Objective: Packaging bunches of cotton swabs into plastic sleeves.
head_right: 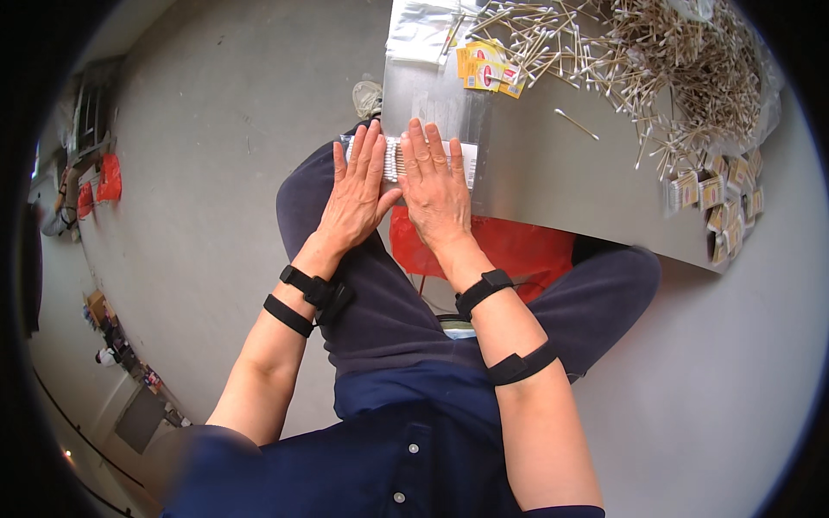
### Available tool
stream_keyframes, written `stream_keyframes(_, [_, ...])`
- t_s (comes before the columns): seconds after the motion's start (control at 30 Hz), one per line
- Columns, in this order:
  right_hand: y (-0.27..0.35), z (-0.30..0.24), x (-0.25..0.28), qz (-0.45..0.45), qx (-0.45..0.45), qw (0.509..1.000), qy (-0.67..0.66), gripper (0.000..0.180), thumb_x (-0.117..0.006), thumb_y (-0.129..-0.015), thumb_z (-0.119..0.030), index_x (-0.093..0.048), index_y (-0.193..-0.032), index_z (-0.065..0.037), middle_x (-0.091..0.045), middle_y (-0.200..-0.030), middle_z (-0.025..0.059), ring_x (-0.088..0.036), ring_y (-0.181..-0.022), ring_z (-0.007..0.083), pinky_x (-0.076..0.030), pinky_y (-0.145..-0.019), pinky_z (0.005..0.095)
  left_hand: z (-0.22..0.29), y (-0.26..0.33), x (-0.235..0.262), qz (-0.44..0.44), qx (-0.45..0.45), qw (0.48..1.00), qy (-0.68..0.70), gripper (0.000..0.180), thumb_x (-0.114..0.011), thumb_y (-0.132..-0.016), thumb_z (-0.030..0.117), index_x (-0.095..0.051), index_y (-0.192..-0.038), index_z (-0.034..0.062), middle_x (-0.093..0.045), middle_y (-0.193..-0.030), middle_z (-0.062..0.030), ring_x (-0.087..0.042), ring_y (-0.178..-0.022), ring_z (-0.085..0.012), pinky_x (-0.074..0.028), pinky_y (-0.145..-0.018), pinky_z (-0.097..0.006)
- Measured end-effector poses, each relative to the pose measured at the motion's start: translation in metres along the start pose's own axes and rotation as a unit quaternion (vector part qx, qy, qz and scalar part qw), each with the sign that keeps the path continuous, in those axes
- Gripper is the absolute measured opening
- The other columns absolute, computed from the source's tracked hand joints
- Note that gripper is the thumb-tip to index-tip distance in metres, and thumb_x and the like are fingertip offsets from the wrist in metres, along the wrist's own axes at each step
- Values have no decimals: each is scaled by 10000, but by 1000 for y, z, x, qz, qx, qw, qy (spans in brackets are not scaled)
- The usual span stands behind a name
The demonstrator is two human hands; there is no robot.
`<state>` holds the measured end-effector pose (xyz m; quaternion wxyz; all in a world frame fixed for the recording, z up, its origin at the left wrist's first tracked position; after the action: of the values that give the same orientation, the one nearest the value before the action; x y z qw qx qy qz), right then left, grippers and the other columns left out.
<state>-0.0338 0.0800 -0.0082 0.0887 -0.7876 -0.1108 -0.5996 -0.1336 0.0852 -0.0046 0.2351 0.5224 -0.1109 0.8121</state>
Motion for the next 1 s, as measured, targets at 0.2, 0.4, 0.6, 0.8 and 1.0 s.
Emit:
stream_keyframes(0.2, [1,3,-2,-17,-4,1000,9,610,-505,-996,-312,-342,-1540,-91,-152,-1671,58,-53,-1552,223,-28,-1259,438,-26,5,12,62,114,990,53,768,-573,-984,288,-169,-1574,8,-84,-1664,-183,-47,-1550,-311,21,-1230,-503])
stream_keyframes(0.4, [1,0,0,-16,-2,1000,8,620,-503,-997,-307,-325,-1547,-84,-146,-1672,54,-47,-1552,218,-28,-1261,429,-106,26,-26,172,428,737,495,514,-445,-1065,407,-576,-1312,-25,-709,-979,-93,-654,-856,-161,-524,-774,-300])
stream_keyframes(0.6, [2,4,2,-13,-8,999,-31,621,-504,-996,-304,-330,-1541,-62,-162,-1668,68,-76,-1549,230,-53,-1259,437,-88,11,-7,251,323,809,422,335,-540,-1046,299,-675,-1030,-7,-656,-789,-29,-570,-718,-85,-493,-679,-282])
stream_keyframes(0.8, [8,17,33,102,-18,972,-212,547,-445,-1038,-261,-344,-1526,-34,-248,-1633,133,-181,-1523,304,-143,-1243,474,-78,12,14,286,298,848,332,292,-551,-1041,250,-639,-943,-10,-593,-679,-64,-508,-643,-95,-470,-608,-300])
stream_keyframes(1.0, [15,43,47,293,-154,796,-506,460,-261,-1097,-213,-373,-1470,32,-377,-1540,202,-421,-1411,324,-350,-1180,436,-79,13,14,257,309,851,337,323,-532,-1056,281,-670,-1004,-7,-652,-783,-20,-560,-744,-72,-487,-692,-263])
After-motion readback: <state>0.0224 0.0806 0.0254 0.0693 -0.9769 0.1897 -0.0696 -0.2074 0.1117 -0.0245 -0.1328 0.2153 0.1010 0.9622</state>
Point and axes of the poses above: each hand's wrist, its own y-axis away from the middle knuckle, its own x-axis out of the back of the hand, z = x × y, the point moved 9 cm from there along -y, towards the middle knuckle
